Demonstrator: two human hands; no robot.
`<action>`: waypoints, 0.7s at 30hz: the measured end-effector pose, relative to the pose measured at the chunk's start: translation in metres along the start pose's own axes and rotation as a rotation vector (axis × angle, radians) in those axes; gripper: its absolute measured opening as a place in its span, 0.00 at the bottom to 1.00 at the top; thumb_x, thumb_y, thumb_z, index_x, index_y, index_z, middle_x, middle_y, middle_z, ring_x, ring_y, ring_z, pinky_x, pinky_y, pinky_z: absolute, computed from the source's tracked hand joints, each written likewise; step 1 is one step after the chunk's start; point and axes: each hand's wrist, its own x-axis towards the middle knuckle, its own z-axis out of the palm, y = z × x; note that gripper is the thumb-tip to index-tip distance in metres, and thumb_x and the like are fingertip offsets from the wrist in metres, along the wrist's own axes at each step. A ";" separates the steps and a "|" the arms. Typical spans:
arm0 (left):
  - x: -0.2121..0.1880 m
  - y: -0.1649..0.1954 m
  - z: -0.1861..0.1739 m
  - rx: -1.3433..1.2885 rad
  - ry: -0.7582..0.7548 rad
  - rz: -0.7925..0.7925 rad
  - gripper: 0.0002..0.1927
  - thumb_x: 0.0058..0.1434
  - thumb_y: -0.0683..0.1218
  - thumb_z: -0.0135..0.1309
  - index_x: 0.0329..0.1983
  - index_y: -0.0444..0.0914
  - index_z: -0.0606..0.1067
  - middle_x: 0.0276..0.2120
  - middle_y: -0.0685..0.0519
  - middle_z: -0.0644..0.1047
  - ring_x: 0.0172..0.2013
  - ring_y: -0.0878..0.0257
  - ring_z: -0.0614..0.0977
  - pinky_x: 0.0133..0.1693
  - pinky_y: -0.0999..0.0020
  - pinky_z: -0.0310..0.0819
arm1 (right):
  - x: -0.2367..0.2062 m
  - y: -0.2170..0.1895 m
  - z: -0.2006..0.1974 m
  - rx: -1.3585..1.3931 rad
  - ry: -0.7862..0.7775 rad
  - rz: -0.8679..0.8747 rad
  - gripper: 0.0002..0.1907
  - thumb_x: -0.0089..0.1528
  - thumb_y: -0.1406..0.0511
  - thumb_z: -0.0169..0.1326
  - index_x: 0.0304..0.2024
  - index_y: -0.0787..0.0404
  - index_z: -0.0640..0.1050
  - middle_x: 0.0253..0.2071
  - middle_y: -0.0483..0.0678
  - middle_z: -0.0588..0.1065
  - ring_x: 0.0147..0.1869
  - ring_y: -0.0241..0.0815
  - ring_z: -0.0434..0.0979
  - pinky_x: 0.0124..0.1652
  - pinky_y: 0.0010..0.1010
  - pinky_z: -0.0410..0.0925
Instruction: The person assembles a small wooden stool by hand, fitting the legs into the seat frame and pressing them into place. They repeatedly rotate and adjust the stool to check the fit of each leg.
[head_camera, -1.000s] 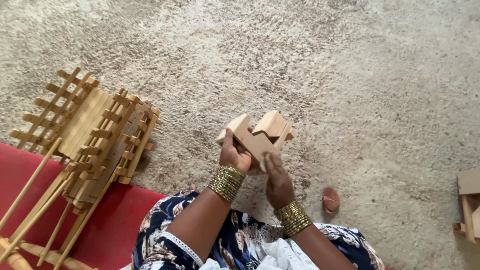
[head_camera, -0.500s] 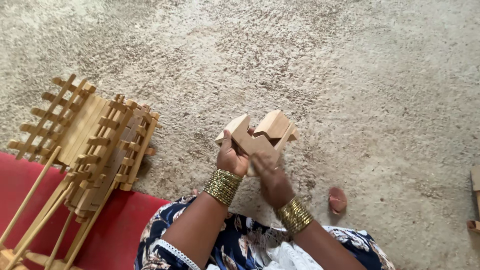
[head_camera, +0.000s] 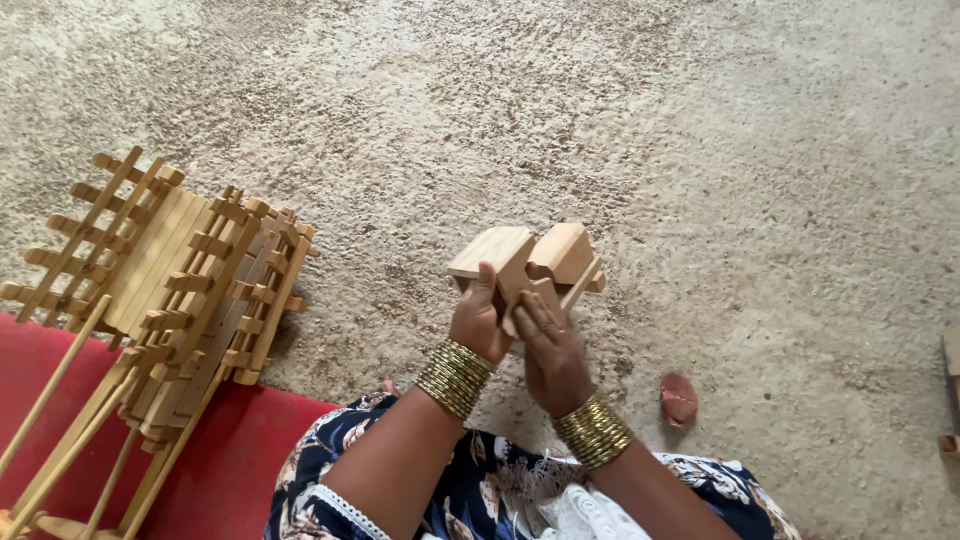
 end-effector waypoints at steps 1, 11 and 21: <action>0.001 0.002 -0.002 -0.002 0.022 -0.009 0.34 0.70 0.59 0.44 0.67 0.29 0.61 0.53 0.39 0.74 0.54 0.49 0.78 0.55 0.56 0.76 | 0.002 -0.002 -0.002 -0.018 0.031 -0.030 0.16 0.70 0.68 0.43 0.57 0.58 0.76 0.67 0.48 0.70 0.71 0.45 0.71 0.61 0.55 0.74; 0.018 0.007 0.001 -0.107 0.185 0.111 0.33 0.67 0.59 0.44 0.67 0.32 0.61 0.54 0.43 0.75 0.54 0.49 0.79 0.57 0.52 0.76 | 0.018 -0.007 -0.003 0.494 -0.156 0.649 0.17 0.69 0.70 0.42 0.58 0.58 0.75 0.68 0.51 0.69 0.55 0.54 0.81 0.51 0.42 0.77; 0.050 0.036 0.004 -0.040 0.293 0.113 0.34 0.69 0.64 0.36 0.63 0.33 0.66 0.53 0.44 0.75 0.51 0.52 0.79 0.55 0.49 0.76 | 0.039 0.021 -0.012 0.341 -0.125 0.478 0.20 0.64 0.75 0.41 0.56 0.66 0.76 0.62 0.59 0.73 0.65 0.56 0.75 0.57 0.42 0.73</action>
